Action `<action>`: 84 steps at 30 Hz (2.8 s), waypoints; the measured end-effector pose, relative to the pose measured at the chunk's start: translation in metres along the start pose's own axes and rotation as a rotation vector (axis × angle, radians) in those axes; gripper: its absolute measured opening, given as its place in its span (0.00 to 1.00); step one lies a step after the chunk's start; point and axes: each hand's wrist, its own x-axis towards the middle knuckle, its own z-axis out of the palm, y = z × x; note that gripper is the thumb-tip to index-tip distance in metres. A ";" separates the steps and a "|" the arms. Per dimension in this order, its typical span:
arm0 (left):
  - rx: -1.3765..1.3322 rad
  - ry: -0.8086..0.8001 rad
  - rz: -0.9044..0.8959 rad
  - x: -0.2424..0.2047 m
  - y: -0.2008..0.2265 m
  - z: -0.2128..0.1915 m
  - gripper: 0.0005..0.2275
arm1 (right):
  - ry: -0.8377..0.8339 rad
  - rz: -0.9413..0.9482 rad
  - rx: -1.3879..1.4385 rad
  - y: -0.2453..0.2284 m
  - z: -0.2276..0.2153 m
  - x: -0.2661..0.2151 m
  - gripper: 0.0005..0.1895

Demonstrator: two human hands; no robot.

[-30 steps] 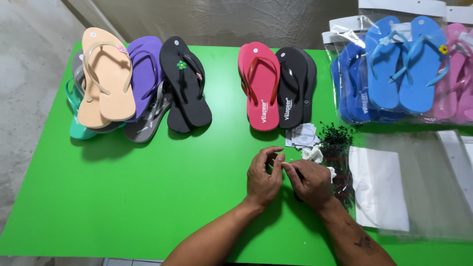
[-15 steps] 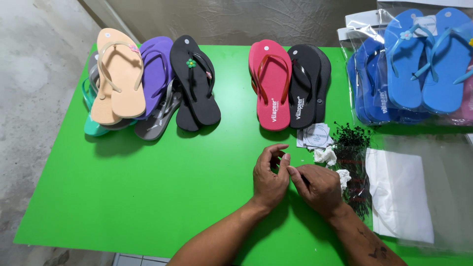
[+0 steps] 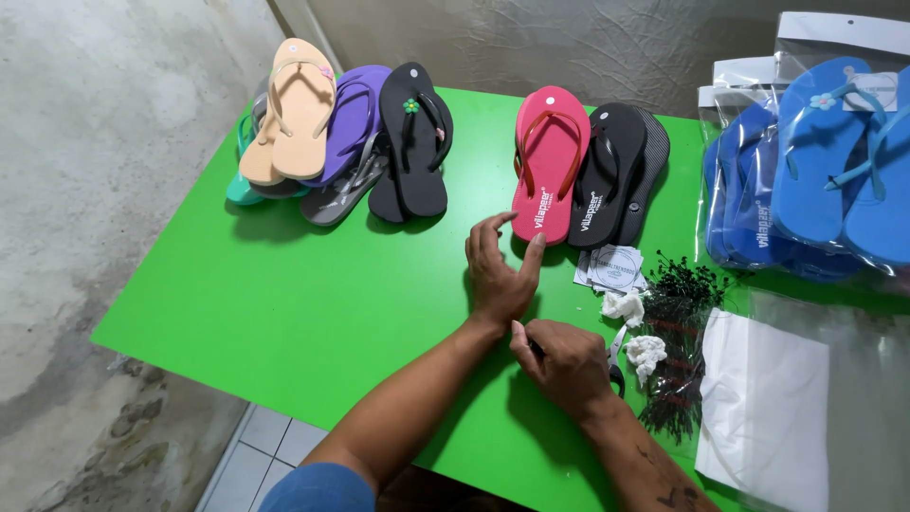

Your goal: The person trims the straps of a black flip-flop using scissors. They hold the flip-flop in their left hand and use the scissors in their right hand to cut the excess strap material. The person then places the trimmed flip-flop back on the table.

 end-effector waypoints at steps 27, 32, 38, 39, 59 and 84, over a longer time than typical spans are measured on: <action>0.447 -0.119 -0.019 0.043 -0.007 0.037 0.44 | -0.094 0.191 0.053 -0.002 0.005 -0.004 0.20; 0.653 -0.075 0.097 0.046 -0.022 0.052 0.43 | -0.104 0.118 0.029 0.001 0.005 -0.006 0.19; 0.770 -0.062 0.129 0.052 -0.029 0.061 0.44 | -0.086 0.053 -0.035 0.005 0.003 -0.004 0.18; 0.793 -0.052 0.130 0.052 -0.029 0.060 0.46 | -0.092 0.047 -0.040 0.005 0.003 -0.004 0.18; 0.411 -0.153 0.160 0.040 0.008 0.047 0.34 | -0.081 0.058 -0.019 -0.005 -0.004 -0.001 0.18; -0.097 -0.260 0.308 -0.023 0.040 -0.026 0.48 | 0.196 0.540 0.575 -0.005 -0.034 0.022 0.54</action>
